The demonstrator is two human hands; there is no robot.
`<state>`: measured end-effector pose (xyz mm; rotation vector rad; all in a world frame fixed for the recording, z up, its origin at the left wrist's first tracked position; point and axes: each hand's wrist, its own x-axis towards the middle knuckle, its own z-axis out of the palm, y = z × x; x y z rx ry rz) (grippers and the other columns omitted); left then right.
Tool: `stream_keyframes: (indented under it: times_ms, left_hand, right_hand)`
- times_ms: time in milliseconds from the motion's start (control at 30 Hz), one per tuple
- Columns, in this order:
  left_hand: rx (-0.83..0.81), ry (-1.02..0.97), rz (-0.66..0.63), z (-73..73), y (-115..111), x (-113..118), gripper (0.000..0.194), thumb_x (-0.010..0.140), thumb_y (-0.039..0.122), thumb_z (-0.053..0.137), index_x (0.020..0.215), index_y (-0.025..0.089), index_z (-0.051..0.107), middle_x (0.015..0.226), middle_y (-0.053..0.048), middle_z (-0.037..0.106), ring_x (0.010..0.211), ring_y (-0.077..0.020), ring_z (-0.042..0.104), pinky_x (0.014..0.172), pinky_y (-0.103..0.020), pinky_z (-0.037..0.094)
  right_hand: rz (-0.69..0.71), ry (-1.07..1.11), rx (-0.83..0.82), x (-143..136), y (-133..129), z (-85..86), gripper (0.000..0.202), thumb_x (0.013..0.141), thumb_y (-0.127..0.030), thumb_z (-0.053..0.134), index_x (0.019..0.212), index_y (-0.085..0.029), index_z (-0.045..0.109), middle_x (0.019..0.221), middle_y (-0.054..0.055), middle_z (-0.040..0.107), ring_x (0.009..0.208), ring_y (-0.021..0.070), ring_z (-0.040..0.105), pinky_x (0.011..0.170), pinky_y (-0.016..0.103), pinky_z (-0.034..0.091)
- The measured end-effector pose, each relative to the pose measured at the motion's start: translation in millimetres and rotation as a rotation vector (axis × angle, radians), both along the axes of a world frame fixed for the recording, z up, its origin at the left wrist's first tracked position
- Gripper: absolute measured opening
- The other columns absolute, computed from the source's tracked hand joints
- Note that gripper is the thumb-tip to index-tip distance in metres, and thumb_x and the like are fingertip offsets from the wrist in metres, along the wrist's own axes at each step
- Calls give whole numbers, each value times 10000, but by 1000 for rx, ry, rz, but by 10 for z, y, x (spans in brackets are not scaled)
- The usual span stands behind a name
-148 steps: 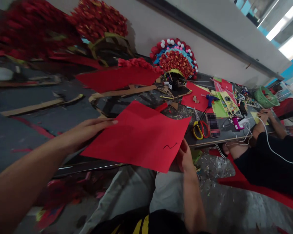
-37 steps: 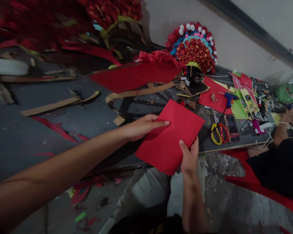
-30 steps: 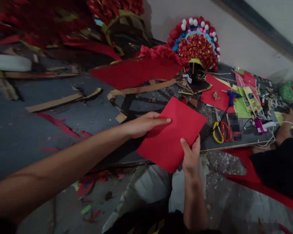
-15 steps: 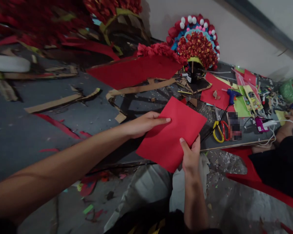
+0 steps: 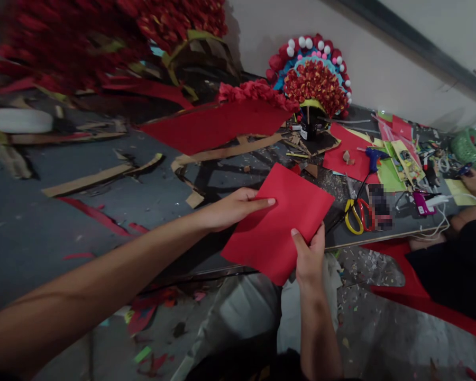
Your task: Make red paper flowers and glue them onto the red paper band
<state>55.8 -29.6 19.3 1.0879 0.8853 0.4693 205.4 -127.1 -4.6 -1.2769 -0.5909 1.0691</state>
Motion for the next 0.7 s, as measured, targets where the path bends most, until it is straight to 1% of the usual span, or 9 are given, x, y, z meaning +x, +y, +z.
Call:
stream_keyframes:
  times_ms: [133,333,433,533,600,700]
  left_hand:
    - [-68,-49,-8,-9,-1,-2,346,706,485,644,761,143,649,679,-24,661,545,-124,577,490,-212,438]
    - [-64,-67,11,-30,6,-6,342,703,487,660,709,146,639,618,4,631,487,-85,517,449,-177,385]
    - [-69,-74,14,-31,7,-6,351,693,495,670,718,145,646,633,-3,644,499,-92,532,457,-182,401]
    - [-79,-81,18,-25,13,-8,380,669,515,687,739,143,657,662,-22,667,523,-114,565,473,-201,434]
    - [-80,-92,37,-13,24,-13,394,640,520,711,735,142,660,668,-27,674,528,-122,576,478,-209,448]
    - [-72,-90,69,20,48,-32,394,581,512,758,638,143,635,586,-8,644,515,-126,574,480,-209,457]
  right_hand:
    - [-2,-3,-6,-2,2,4,630,688,-233,690,1262,-234,430,1133,66,654,917,168,645,811,330,527]
    - [-5,-1,-12,6,-3,-21,628,680,-235,696,1255,-237,442,1163,70,640,918,166,644,798,316,525]
    - [-3,-8,-15,3,0,-24,638,679,-246,694,1261,-236,434,1177,77,635,918,173,645,790,321,527]
    - [-14,22,-16,-5,12,-15,638,662,-236,707,1245,-238,446,1174,60,639,899,157,644,802,311,520]
    - [-12,47,-20,-5,22,-7,602,650,-230,716,1205,-229,484,1134,43,658,889,149,641,811,302,511]
    - [11,48,-16,15,37,-6,461,639,-236,719,1072,-197,565,1000,29,699,852,150,639,798,297,500]
